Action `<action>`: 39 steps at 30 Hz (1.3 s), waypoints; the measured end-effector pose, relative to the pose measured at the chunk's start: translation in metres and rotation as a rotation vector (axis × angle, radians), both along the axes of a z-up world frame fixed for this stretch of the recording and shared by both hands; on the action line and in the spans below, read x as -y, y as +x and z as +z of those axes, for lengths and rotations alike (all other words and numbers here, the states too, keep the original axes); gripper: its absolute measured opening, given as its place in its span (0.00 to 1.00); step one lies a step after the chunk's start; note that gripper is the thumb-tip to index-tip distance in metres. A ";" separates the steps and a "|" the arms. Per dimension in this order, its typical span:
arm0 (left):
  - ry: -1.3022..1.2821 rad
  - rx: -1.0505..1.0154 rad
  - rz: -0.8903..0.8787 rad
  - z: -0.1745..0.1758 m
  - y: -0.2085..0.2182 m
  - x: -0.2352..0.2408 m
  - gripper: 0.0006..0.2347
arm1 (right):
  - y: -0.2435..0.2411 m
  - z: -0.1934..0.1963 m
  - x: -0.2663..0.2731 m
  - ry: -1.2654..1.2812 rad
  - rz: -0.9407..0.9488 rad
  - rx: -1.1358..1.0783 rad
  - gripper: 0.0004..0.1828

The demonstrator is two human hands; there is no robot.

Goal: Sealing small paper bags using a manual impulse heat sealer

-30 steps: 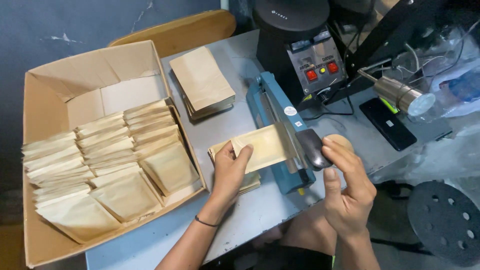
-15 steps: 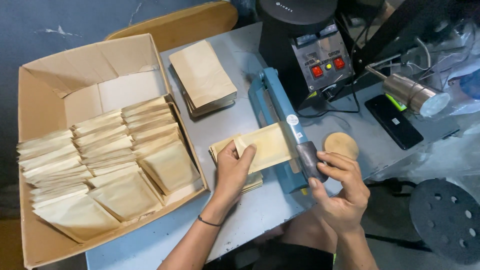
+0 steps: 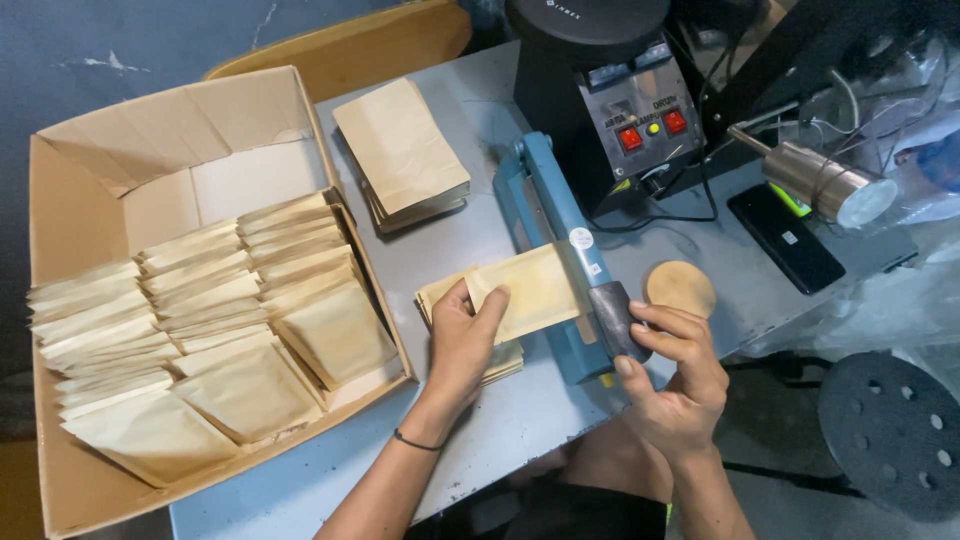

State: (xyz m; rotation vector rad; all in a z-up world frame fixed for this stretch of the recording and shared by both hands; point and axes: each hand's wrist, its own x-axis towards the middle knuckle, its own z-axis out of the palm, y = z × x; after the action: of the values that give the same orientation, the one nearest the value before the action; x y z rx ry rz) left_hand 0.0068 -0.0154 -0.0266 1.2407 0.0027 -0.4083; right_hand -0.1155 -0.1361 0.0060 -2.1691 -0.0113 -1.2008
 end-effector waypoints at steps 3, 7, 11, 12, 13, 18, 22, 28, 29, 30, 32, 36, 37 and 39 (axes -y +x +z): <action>0.019 0.022 -0.006 0.000 0.000 -0.001 0.06 | -0.001 -0.002 0.001 0.005 0.006 -0.021 0.11; 0.014 -0.018 -0.025 0.010 -0.002 -0.002 0.05 | 0.000 -0.002 -0.001 0.011 -0.009 0.009 0.10; 0.020 -0.010 -0.008 0.006 -0.001 -0.002 0.05 | -0.001 -0.003 0.001 -0.005 -0.003 -0.007 0.11; 0.021 -0.005 -0.007 0.006 -0.001 -0.002 0.04 | -0.001 -0.002 0.001 -0.009 -0.003 -0.016 0.11; 0.020 -0.003 -0.008 0.006 -0.001 -0.001 0.04 | -0.001 -0.002 0.001 -0.010 -0.003 -0.014 0.11; 0.030 0.000 -0.021 0.007 -0.001 -0.002 0.06 | -0.002 -0.003 0.002 -0.013 0.003 -0.023 0.11; 0.017 0.018 -0.015 0.002 0.000 -0.001 0.06 | -0.001 -0.003 0.001 0.004 0.003 -0.008 0.11; 0.010 0.028 -0.014 0.001 0.000 -0.001 0.06 | 0.001 -0.005 0.000 0.012 0.000 0.031 0.11; 0.012 0.029 -0.014 0.001 0.000 -0.001 0.06 | 0.001 -0.005 0.001 0.016 0.004 0.030 0.11; 0.015 0.027 -0.014 0.001 -0.001 -0.001 0.06 | 0.001 -0.005 0.001 0.021 0.009 0.027 0.11; 0.009 0.033 -0.012 -0.001 0.000 0.000 0.07 | 0.000 -0.007 0.001 0.026 0.009 0.021 0.11; 0.012 -0.018 -0.022 0.012 -0.002 -0.002 0.07 | 0.001 -0.011 0.000 0.059 0.010 0.043 0.10; 0.013 -0.020 -0.025 0.009 -0.002 -0.002 0.07 | 0.001 -0.012 -0.001 0.060 0.008 0.041 0.10; 0.039 0.017 -0.015 0.002 0.000 -0.001 0.05 | 0.003 -0.012 0.000 0.060 0.009 0.076 0.11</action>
State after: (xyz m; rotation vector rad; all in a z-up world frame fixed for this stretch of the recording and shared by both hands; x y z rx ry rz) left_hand 0.0066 -0.0143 -0.0243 1.2833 -0.0133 -0.4129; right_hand -0.1126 -0.1357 -0.0057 -2.0687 -0.0165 -1.2616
